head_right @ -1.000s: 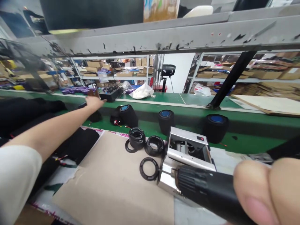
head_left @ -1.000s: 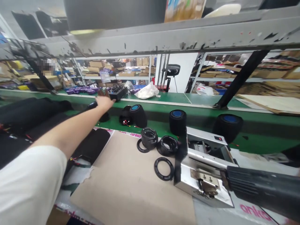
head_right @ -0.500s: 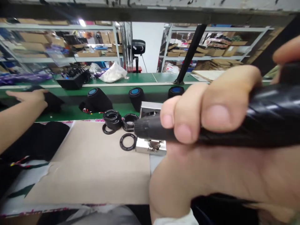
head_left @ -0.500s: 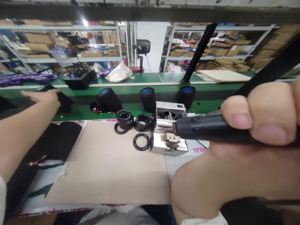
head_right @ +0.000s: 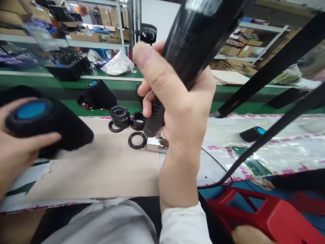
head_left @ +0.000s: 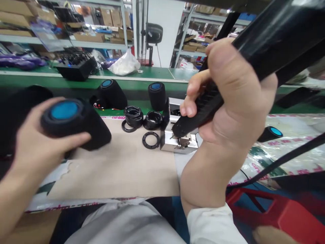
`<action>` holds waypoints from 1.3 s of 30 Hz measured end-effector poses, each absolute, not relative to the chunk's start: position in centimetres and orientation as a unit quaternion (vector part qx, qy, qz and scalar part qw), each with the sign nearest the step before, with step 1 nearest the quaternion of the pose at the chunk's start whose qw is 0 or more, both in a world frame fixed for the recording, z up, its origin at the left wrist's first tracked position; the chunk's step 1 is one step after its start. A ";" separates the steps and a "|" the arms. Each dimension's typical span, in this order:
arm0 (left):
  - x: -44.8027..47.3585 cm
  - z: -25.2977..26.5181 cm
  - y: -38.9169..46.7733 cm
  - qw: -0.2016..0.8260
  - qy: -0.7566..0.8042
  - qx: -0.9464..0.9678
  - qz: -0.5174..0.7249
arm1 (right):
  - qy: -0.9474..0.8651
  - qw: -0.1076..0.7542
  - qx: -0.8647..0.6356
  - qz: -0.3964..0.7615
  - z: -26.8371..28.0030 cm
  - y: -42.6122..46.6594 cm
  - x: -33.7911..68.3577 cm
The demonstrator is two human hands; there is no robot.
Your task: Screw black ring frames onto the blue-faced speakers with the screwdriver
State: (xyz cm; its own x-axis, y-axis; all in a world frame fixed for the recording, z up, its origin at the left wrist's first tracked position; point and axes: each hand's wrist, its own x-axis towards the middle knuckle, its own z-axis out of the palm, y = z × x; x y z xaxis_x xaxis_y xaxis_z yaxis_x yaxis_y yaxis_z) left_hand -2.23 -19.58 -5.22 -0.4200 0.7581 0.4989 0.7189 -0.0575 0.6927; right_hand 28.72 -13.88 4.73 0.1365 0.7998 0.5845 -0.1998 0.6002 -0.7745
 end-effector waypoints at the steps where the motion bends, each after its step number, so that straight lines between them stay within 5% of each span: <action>1: -0.9 -6.5 -20.9 0.047 0.682 0.544 0.487 | -0.559 0.695 -0.272 0.362 4.5 -14.1 28.7; 4: 2.2 -10.1 -23.4 0.123 0.655 0.563 0.488 | -0.589 0.618 -0.333 0.402 3.0 -14.7 29.0; 9: 3.3 -13.7 -24.0 0.174 0.592 0.583 0.529 | -0.692 0.253 -0.545 0.400 -3.5 -15.8 28.6; 12: 2.8 -14.1 -24.0 0.251 0.530 0.611 0.532 | -0.705 0.168 -0.592 0.353 -7.5 -16.9 27.6; 23: -0.2 -11.3 -23.3 0.327 0.526 0.664 0.418 | -0.667 0.114 -0.609 0.413 -9.1 -19.1 27.3; 27: -2.0 -11.0 -22.2 0.323 0.484 0.717 0.383 | -0.680 0.118 -0.635 0.347 -9.5 -18.6 27.9; 35: 3.2 -12.4 -25.3 0.260 0.505 0.625 0.536 | -0.722 0.096 -0.633 0.263 -11.9 -18.1 27.1; 39: 2.9 -12.3 -26.8 0.349 0.474 0.663 0.462 | -0.729 0.115 -0.611 0.287 -11.3 -18.1 27.4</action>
State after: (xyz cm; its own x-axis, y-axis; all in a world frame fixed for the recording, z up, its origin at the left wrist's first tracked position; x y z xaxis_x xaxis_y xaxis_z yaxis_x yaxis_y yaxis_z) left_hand 2.92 -26.78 -12.33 0.1238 0.9513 0.2823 0.3068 -0.3072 0.9008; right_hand 27.41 -18.14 -11.32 -0.2263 0.9568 -0.1826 0.8242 0.0882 -0.5594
